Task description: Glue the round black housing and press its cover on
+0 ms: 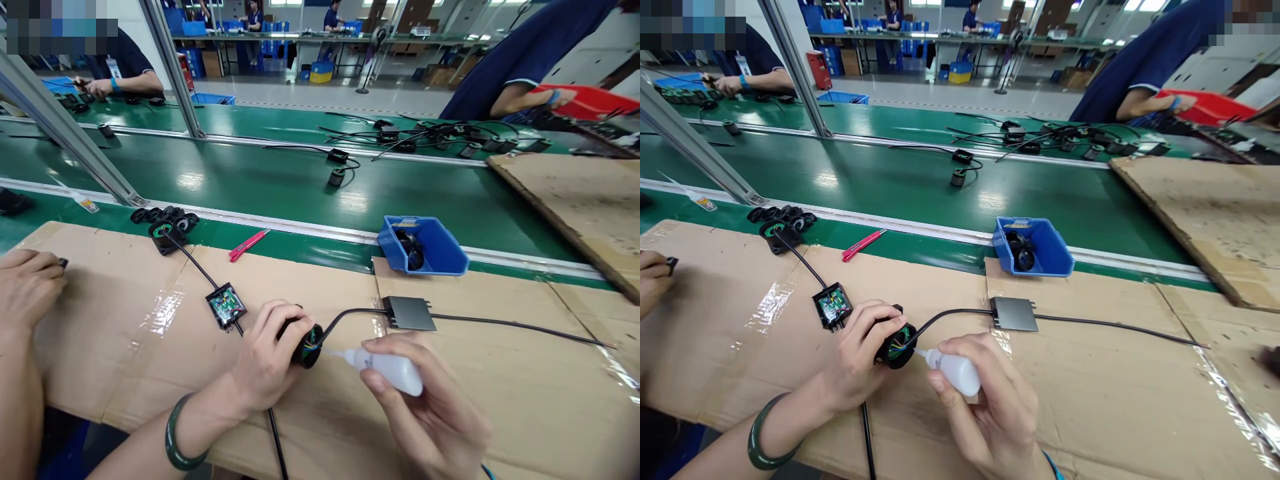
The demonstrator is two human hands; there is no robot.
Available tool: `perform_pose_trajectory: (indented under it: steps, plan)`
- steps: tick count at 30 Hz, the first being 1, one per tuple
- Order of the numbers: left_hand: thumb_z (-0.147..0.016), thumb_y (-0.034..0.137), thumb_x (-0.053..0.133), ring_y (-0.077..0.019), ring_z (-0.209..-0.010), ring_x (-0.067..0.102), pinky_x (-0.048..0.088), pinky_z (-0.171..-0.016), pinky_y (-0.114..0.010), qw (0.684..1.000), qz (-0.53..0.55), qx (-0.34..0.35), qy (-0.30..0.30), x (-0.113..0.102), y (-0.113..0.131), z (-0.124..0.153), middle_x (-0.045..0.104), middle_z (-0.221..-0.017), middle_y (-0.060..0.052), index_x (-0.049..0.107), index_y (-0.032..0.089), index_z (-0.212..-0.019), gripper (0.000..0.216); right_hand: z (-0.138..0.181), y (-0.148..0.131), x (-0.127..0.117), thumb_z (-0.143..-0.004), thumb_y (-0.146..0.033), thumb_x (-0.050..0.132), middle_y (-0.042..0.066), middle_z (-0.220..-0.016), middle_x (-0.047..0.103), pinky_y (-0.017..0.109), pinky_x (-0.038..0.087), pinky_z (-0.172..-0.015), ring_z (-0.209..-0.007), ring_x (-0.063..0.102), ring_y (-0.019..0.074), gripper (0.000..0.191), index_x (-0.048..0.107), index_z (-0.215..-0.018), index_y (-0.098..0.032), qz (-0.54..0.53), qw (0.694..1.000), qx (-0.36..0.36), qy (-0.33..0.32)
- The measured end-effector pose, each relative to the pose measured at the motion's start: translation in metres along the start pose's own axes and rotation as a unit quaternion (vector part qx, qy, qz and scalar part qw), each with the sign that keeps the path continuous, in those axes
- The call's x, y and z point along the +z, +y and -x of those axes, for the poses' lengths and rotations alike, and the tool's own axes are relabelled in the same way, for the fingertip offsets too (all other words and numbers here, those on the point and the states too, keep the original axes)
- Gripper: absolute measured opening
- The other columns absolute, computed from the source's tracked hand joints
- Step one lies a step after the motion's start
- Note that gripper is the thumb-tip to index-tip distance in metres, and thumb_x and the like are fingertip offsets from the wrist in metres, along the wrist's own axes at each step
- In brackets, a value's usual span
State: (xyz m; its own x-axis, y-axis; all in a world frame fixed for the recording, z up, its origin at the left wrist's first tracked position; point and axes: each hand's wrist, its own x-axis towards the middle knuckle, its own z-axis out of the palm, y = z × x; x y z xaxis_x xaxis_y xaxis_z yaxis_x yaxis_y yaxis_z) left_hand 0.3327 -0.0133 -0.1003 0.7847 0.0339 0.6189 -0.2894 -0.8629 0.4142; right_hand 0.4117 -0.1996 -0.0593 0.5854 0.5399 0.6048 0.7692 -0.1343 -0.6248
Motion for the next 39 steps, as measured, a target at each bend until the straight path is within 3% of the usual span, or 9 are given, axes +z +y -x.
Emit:
perform_pose_trajectory:
  steps: [7,11,18,22,25,29,32,35,39]
  plan:
    - [-0.079,-0.002,0.053,-0.0272,-0.102,0.053,0.054,-0.085,-0.039,0.999,-0.029,0.025,-0.002,-0.001,0.000,0.000,0.062,-0.105,-0.013,0.057,0.012,-0.115,0.039,-0.003,-0.004,0.001,-0.087,-0.009,0.059,0.006,-0.086,0.064,0.025,0.051,-0.062,-0.074,0.060,0.0154,0.020,0.057,-0.106,-0.016,0.011,0.999,-0.032,-0.013]
    - [-0.085,0.000,0.052,-0.0262,-0.100,0.054,0.054,-0.083,-0.037,0.998,-0.043,0.035,0.014,-0.002,0.002,-0.003,0.064,-0.101,-0.013,0.059,0.011,-0.112,0.030,-0.003,-0.006,0.000,-0.087,-0.009,0.058,0.005,-0.083,0.064,0.026,0.051,-0.059,-0.071,0.061,0.0166,0.019,0.057,-0.104,-0.017,0.000,0.999,-0.021,-0.035]
    - [-0.089,0.004,0.053,-0.0259,-0.100,0.055,0.055,-0.081,-0.036,0.995,-0.073,0.057,0.033,-0.002,0.003,-0.004,0.065,-0.099,-0.012,0.060,0.011,-0.111,0.024,0.000,-0.005,0.000,-0.086,-0.007,0.060,0.007,-0.087,0.063,0.026,0.052,-0.064,-0.075,0.061,0.0165,0.024,0.057,-0.108,-0.015,0.008,0.999,-0.038,-0.030]
    - [-0.087,0.004,0.054,-0.0259,-0.102,0.054,0.054,-0.084,-0.037,0.998,-0.040,0.039,0.016,-0.001,0.002,-0.001,0.063,-0.102,-0.013,0.058,0.012,-0.113,0.028,0.002,-0.006,-0.001,-0.088,-0.014,0.061,0.004,-0.083,0.063,0.026,0.052,-0.059,-0.071,0.062,0.0161,0.015,0.060,-0.102,-0.019,-0.037,0.998,0.030,-0.034]
    - [-0.082,0.004,0.059,-0.0245,-0.102,0.056,0.052,-0.087,-0.038,0.998,0.056,-0.034,0.007,0.003,0.003,0.001,0.060,-0.106,-0.013,0.056,0.014,-0.113,0.033,0.003,-0.005,0.002,-0.091,-0.022,0.060,0.003,-0.081,0.060,0.024,0.049,-0.048,-0.058,0.059,0.0130,0.008,0.064,-0.099,-0.021,-0.130,0.981,0.137,0.034]
    - [-0.063,0.010,0.082,-0.0223,-0.095,0.061,0.052,-0.081,-0.034,0.953,0.214,-0.212,-0.023,0.007,0.008,-0.001,0.061,-0.102,-0.007,0.055,0.019,-0.103,0.050,0.004,0.001,0.012,-0.095,-0.027,0.057,0.001,-0.074,0.060,0.025,0.047,-0.042,-0.049,0.057,0.0121,0.011,0.065,-0.101,-0.022,-0.270,0.933,0.193,0.136]
    - [-0.054,0.017,0.090,-0.0208,-0.088,0.062,0.050,-0.076,-0.032,0.885,0.315,-0.335,-0.072,0.008,0.012,-0.004,0.063,-0.095,-0.003,0.054,0.020,-0.099,0.058,0.009,0.004,0.020,-0.092,-0.024,0.062,0.002,-0.079,0.061,0.027,0.050,-0.048,-0.054,0.061,0.0136,0.010,0.066,-0.101,-0.022,-0.234,0.944,0.177,0.149]
    - [-0.056,0.022,0.089,-0.0195,-0.083,0.061,0.049,-0.073,-0.031,0.828,0.396,-0.386,-0.094,0.009,0.014,-0.005,0.064,-0.091,-0.002,0.053,0.019,-0.099,0.056,0.013,0.003,0.023,-0.089,-0.021,0.065,0.006,-0.089,0.064,0.031,0.054,-0.055,-0.068,0.065,0.0181,0.015,0.065,-0.104,-0.021,-0.150,0.974,0.120,0.120]
    - [-0.058,0.029,0.089,-0.0193,-0.082,0.061,0.048,-0.072,-0.031,0.806,0.438,-0.390,-0.084,0.010,0.016,-0.004,0.064,-0.093,-0.004,0.053,0.018,-0.098,0.055,0.008,-0.004,0.023,-0.087,-0.016,0.064,0.007,-0.088,0.067,0.031,0.056,-0.062,-0.076,0.065,0.0199,0.018,0.063,-0.105,-0.020,-0.061,0.994,0.025,0.084]
